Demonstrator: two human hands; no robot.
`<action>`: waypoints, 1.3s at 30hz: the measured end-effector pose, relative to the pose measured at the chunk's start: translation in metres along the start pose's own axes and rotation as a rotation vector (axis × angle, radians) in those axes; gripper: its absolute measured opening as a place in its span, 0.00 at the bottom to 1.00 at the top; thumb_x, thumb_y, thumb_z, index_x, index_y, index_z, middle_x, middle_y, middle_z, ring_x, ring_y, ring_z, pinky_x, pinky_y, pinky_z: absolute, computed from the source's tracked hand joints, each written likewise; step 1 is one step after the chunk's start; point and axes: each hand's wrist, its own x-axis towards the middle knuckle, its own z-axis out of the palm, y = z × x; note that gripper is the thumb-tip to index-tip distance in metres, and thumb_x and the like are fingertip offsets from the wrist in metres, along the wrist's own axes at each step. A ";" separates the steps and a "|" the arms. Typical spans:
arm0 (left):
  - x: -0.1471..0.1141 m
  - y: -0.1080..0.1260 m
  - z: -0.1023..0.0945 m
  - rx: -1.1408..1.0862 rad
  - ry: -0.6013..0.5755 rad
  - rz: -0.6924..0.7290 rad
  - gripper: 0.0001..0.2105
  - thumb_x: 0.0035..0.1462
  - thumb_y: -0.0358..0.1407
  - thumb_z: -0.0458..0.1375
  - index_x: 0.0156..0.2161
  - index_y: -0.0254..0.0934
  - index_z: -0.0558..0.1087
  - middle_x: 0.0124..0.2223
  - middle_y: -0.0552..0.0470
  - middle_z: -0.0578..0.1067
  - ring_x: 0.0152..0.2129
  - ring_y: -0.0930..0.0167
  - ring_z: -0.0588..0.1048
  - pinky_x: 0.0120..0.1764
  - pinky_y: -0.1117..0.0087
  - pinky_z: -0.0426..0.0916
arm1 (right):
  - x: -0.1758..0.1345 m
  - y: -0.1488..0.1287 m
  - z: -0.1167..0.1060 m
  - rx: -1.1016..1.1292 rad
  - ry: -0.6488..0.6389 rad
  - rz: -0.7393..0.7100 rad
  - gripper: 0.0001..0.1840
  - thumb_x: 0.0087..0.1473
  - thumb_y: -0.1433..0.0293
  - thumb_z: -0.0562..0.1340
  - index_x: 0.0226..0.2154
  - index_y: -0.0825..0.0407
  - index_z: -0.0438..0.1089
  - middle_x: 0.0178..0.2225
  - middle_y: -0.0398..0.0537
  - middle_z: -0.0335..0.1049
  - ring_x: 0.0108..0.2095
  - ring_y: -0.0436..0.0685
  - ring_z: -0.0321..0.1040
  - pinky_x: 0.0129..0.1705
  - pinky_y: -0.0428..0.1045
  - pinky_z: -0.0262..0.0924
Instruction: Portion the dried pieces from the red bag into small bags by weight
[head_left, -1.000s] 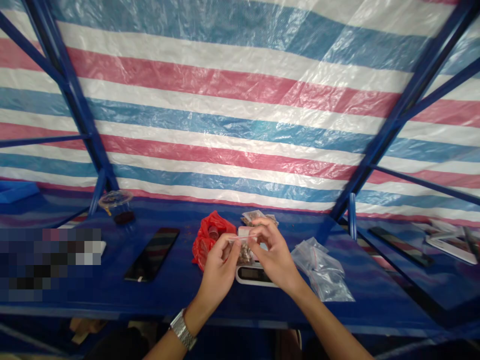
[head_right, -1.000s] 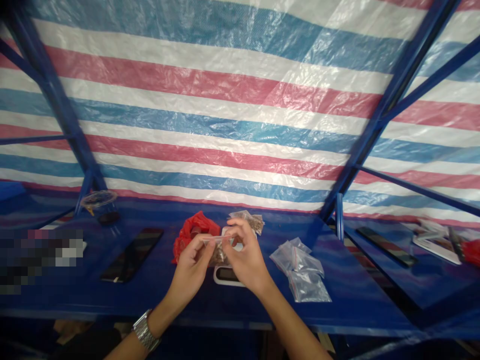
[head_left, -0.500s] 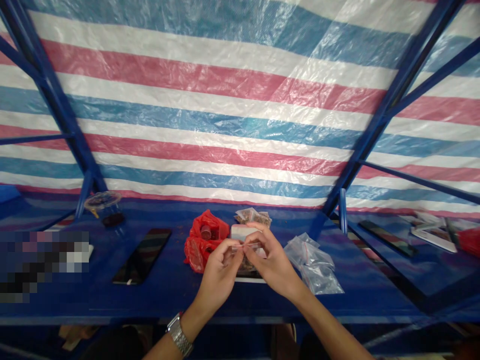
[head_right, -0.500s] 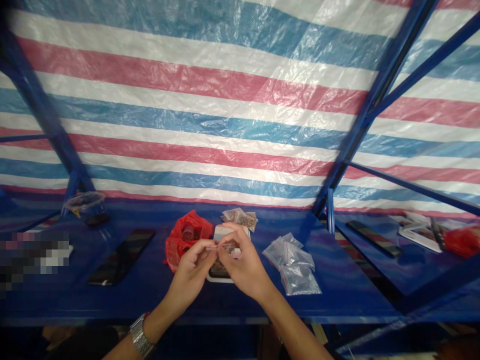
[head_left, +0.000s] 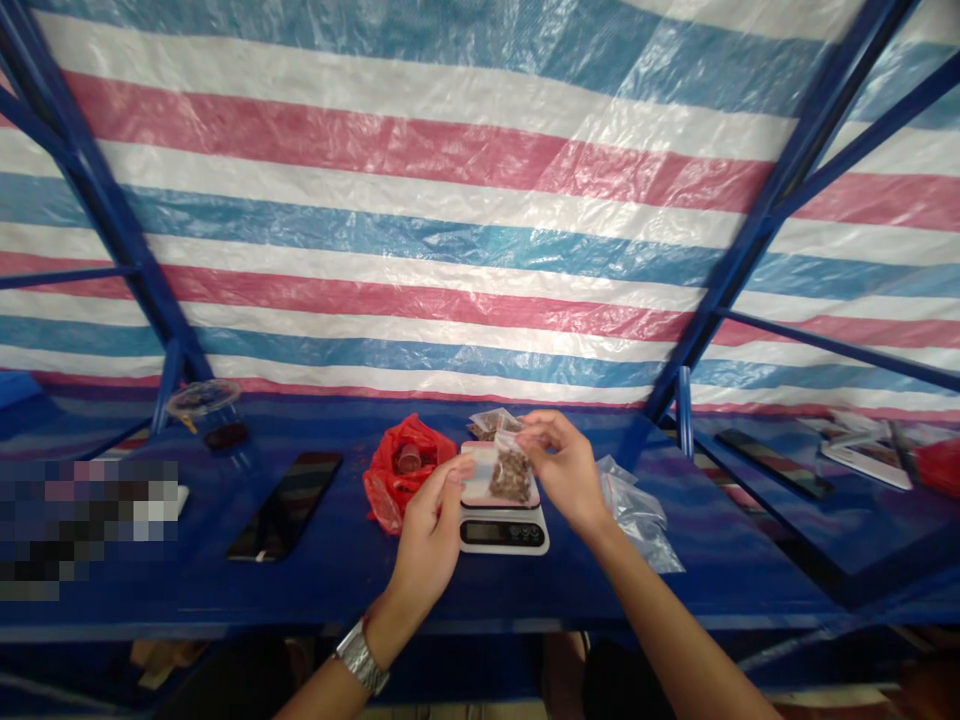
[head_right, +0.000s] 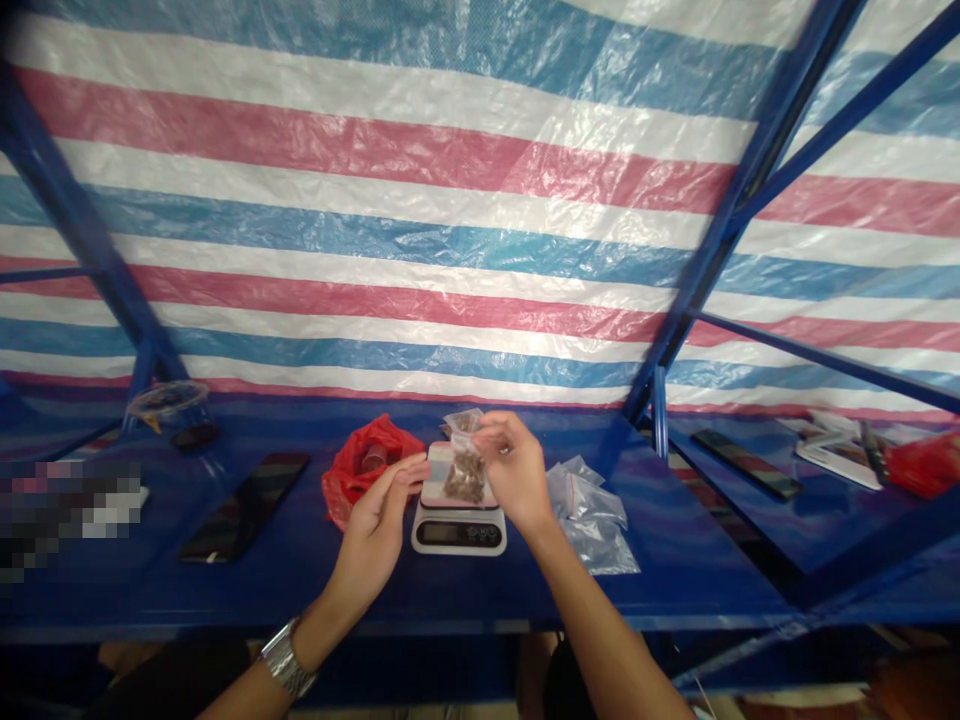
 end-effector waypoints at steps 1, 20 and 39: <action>0.000 -0.001 -0.001 0.029 0.036 0.017 0.20 0.69 0.48 0.51 0.52 0.37 0.78 0.52 0.43 0.81 0.50 0.63 0.78 0.57 0.62 0.70 | 0.006 0.006 -0.001 0.038 0.027 0.056 0.18 0.48 0.61 0.70 0.40 0.50 0.72 0.31 0.44 0.75 0.29 0.55 0.69 0.32 0.50 0.64; -0.027 0.000 -0.028 0.439 -0.256 0.391 0.11 0.70 0.32 0.51 0.45 0.39 0.76 0.41 0.49 0.80 0.40 0.69 0.80 0.45 0.71 0.73 | 0.023 0.047 -0.046 -0.567 0.103 -0.058 0.16 0.60 0.63 0.55 0.38 0.48 0.78 0.41 0.51 0.82 0.43 0.62 0.77 0.51 0.56 0.67; -0.043 0.003 -0.065 0.549 -0.310 0.526 0.09 0.66 0.28 0.53 0.45 0.40 0.75 0.36 0.50 0.80 0.33 0.71 0.79 0.39 0.73 0.73 | 0.011 0.027 -0.067 -0.495 0.134 -0.190 0.14 0.59 0.63 0.57 0.32 0.48 0.78 0.37 0.49 0.79 0.38 0.60 0.73 0.44 0.54 0.66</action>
